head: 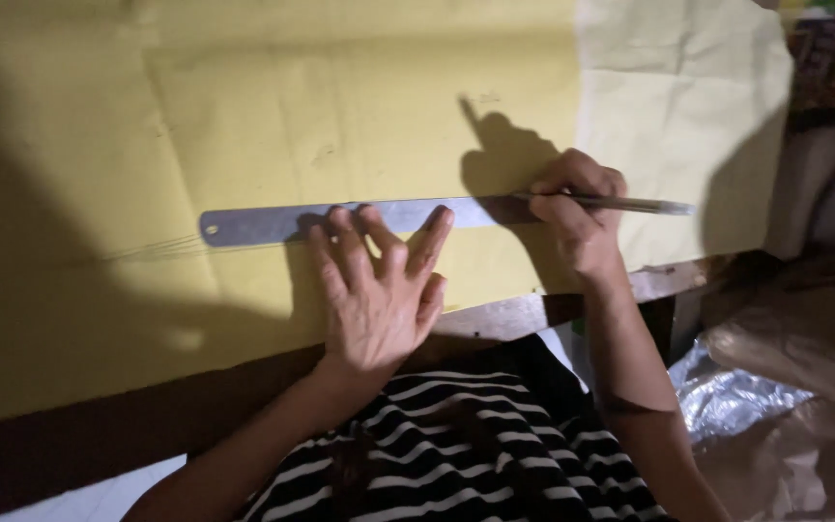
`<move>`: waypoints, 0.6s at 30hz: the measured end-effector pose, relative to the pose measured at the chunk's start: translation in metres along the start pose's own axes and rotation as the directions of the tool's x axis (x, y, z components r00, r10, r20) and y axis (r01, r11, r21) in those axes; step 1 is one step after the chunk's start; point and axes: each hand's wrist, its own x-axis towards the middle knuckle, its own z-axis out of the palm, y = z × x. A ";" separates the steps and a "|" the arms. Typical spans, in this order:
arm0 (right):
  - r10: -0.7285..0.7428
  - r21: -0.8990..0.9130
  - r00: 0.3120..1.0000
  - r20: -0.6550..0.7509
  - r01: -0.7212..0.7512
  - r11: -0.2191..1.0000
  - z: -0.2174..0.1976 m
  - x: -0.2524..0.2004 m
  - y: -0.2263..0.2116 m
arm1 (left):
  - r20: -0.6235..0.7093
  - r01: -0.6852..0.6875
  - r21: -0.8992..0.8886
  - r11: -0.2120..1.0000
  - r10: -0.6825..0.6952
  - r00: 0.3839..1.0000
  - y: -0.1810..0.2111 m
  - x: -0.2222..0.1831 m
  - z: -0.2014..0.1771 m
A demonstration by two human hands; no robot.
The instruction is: Drafting a garment pattern on yellow paper using a ruler, pen, and measuring tape while referring to a notebook for measurements.
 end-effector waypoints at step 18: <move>0.069 0.148 0.997 -0.030 -0.064 0.987 -0.002 0.012 0.005 | 0.131 -0.050 0.083 0.995 0.039 0.991 -0.005 0.010 -0.027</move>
